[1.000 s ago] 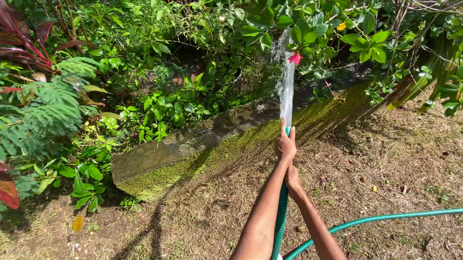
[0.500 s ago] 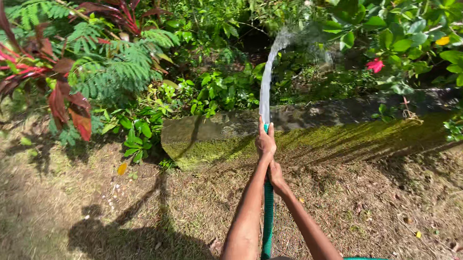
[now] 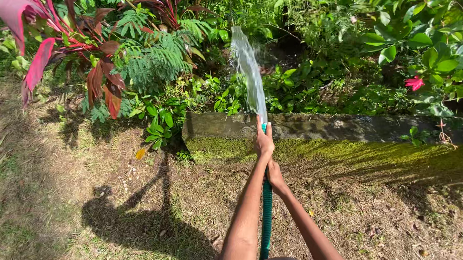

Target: The person waters plants using a garden hose, directing the water stream onto red and green foliage and along a concrete planter edge.

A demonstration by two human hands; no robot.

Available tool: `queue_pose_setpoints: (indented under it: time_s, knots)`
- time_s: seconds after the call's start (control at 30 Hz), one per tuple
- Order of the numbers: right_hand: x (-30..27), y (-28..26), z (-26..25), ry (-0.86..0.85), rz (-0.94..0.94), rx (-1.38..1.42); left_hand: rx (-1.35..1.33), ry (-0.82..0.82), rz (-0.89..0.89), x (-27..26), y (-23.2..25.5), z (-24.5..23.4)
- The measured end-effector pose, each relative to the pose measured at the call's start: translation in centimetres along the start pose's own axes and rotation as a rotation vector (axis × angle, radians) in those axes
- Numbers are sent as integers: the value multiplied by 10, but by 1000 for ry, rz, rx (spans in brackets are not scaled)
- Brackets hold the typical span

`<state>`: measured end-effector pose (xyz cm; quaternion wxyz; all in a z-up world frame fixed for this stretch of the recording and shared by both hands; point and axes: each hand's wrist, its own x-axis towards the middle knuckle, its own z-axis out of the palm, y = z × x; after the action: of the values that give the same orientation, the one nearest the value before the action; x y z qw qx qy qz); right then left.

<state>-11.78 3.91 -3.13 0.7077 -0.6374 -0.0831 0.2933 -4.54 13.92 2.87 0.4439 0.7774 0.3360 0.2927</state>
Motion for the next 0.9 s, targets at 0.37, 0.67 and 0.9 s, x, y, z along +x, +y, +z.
queue_pose_setpoints:
  time_s: [0.37, 0.67, 0.9]
  knots:
    - [-43, -6, -121, 329, -32, 87, 75, -335, 45, -93, 60, 125]
    - [-83, -5, -182, 529, -10, 78, 105, -461, 150, -163, 96, 178]
    - [-95, -5, -206, 550, -53, 147, 23, -546, 159, -185, 114, 194]
